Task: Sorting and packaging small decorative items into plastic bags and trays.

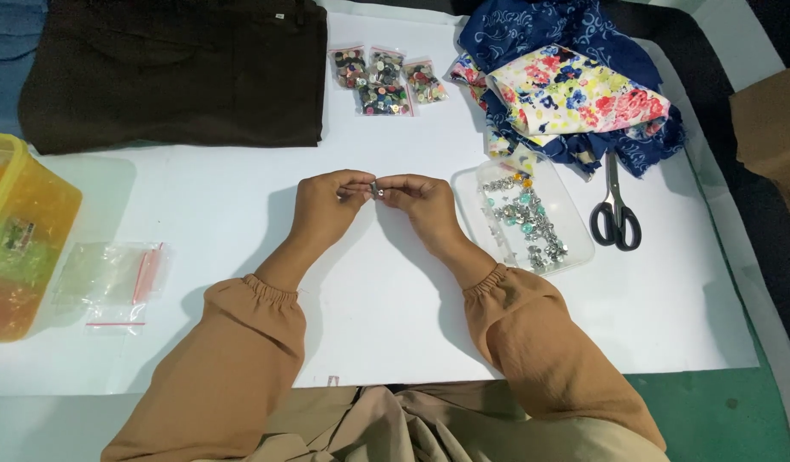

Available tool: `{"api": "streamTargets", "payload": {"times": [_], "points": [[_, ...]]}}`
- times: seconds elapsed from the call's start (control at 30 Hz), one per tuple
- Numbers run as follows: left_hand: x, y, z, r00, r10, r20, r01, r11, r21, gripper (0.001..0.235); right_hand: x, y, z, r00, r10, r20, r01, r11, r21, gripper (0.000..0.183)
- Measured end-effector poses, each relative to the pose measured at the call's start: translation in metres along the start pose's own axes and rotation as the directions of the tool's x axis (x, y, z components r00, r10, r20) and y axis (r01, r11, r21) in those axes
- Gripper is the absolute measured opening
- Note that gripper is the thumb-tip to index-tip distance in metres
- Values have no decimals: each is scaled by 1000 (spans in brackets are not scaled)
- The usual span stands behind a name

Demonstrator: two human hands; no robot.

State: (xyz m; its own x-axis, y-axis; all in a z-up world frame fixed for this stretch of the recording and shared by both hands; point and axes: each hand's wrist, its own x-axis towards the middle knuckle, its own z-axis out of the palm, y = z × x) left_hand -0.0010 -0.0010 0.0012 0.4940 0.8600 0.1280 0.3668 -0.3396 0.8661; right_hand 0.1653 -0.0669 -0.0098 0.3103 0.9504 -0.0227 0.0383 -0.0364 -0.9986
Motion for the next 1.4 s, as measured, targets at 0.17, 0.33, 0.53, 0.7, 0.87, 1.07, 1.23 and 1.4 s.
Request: {"api": "streamTargets", "payload": {"times": [0.17,0.33,0.53,0.7,0.87,1.07,1.23,1.4], "points": [[0,-3,0,998,56,-18,-55,997,52,25,-2,4,1,998,-63,-1,62,994,-91,21],[1,-4,-8,999,54,0,-54,996,78,31,-3,10,-1,990,-143,4,140,963,-229,21],[0,-3,-8,995,73,66,-80,991,106,38,-2,14,-1,969,-245,2,234,923,-306,24],[0,-6,-4,990,131,47,-137,982,130,35,-4,10,0,964,-265,14,252,900,-357,21],[0,-10,-2,977,215,-13,-210,964,167,30,-7,9,-2,957,-289,14,274,891,-362,20],[0,-12,-2,882,440,-169,-388,881,272,26,-24,-19,-11,915,-404,-9,374,854,-363,19],[-7,3,5,777,578,-250,-495,806,325,23,-42,-52,-53,827,-562,-9,520,771,-368,20],[-21,28,21,688,707,-166,-635,696,334,21,-55,-61,-128,812,-583,15,487,664,-568,21]]}}
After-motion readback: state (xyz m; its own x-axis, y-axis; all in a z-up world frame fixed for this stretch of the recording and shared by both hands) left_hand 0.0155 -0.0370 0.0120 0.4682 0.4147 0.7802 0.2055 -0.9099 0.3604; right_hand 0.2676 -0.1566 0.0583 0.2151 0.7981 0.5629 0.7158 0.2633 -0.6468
